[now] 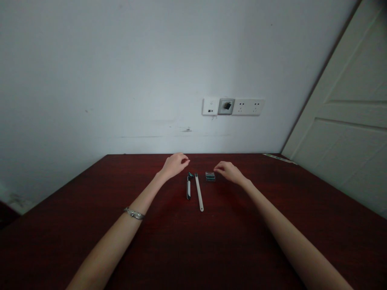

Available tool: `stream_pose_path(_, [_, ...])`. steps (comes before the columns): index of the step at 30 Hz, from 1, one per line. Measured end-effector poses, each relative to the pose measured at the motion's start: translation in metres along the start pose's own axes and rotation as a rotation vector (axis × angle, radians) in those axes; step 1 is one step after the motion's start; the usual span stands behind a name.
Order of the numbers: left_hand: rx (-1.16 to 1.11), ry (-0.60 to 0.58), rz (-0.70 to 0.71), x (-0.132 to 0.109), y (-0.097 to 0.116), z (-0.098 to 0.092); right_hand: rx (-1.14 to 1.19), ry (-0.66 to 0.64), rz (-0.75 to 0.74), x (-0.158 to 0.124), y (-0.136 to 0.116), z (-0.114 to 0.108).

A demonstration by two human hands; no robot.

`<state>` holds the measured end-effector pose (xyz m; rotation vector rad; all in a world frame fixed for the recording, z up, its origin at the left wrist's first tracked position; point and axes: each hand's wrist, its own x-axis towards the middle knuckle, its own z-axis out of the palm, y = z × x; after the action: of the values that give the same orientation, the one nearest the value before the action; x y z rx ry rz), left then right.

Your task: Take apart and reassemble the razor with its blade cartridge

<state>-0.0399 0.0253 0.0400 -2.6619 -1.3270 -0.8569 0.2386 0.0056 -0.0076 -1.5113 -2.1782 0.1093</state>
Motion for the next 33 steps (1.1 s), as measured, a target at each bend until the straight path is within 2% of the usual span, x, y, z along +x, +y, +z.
stream_pose_path(3, [-0.085,-0.031,-0.118,0.002,-0.003,-0.004,0.003,0.039,0.011,0.001,-0.005,-0.005])
stream_pose_path(6, [-0.194,-0.122,-0.187,0.0,-0.005,-0.005,0.005,0.078,0.021,0.001,-0.017,-0.01])
stream_pose_path(11, [-0.257,-0.313,-0.295,-0.017,-0.003,0.007,0.023,0.119,-0.009,-0.005,-0.044,-0.018])
stream_pose_path(15, [-0.203,-0.409,-0.4,-0.032,0.004,0.016,0.011,0.122,-0.019,-0.011,-0.06,-0.021])
stream_pose_path(21, [-0.031,-0.471,-0.523,-0.035,0.021,0.02,-0.04,0.074,-0.033,-0.022,-0.074,-0.018])
stream_pose_path(27, [0.106,-0.485,-0.524,-0.031,0.033,0.027,-0.096,0.026,-0.02,-0.033,-0.085,-0.017])
stream_pose_path(33, [0.139,-0.464,-0.493,-0.03,0.042,0.034,-0.131,-0.007,-0.025,-0.043,-0.092,-0.017])
